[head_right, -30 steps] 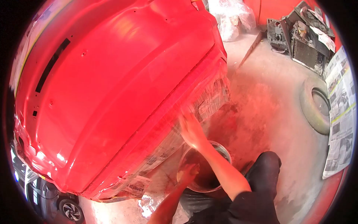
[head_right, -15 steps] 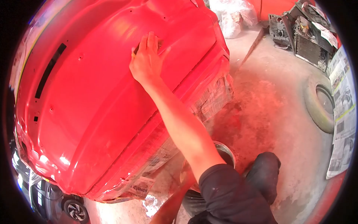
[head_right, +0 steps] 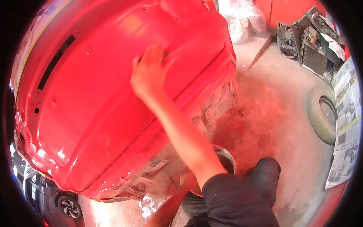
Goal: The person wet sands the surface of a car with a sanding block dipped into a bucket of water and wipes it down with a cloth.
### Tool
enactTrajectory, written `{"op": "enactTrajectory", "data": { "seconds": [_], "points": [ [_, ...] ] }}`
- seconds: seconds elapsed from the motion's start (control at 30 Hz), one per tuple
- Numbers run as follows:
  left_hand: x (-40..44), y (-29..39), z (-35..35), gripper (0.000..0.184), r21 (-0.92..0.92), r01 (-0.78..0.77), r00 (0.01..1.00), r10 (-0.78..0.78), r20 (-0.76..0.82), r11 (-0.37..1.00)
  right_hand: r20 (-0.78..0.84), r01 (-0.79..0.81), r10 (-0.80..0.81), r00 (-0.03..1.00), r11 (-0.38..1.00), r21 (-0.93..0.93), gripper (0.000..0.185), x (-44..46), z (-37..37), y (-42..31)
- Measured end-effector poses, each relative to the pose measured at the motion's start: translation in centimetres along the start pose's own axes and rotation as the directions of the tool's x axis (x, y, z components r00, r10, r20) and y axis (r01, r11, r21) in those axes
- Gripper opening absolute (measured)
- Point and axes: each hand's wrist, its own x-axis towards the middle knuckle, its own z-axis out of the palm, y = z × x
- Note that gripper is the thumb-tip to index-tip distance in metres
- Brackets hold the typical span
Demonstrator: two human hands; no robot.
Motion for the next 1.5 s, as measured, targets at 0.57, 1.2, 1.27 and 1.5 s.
{"op": "enactTrajectory", "data": {
  "seconds": [0.57, 1.2, 1.27, 1.5],
  "points": [
    [-1.0, -1.6, 0.9, 0.051, -0.083, -0.058, 0.998, 0.058, 0.002, 0.995, 0.250, 0.118, -0.112, 0.962, 0.993, -0.010, 0.052, 1.4, -4.7, 3.7],
    [1.7, 1.3, -2.1, 0.037, 0.126, -0.057, 0.987, 0.037, 0.158, 0.990, -0.008, -0.104, 0.103, 0.995, 0.990, -0.094, 0.071, -2.0, 1.2, -2.8],
    [1.9, 0.7, -1.5, 0.037, 0.142, -0.057, 0.989, 0.037, 0.145, 0.988, 0.068, -0.007, 0.004, 0.998, 0.999, 0.053, 0.074, -5.1, 0.4, -3.7],
    [0.7, 0.9, -1.3, 0.044, 0.136, 0.043, 0.994, -0.057, 0.096, 0.990, 0.034, -0.227, 0.228, 0.973, 0.973, -0.038, 0.076, 4.0, 0.6, 1.4]
  ]
}}
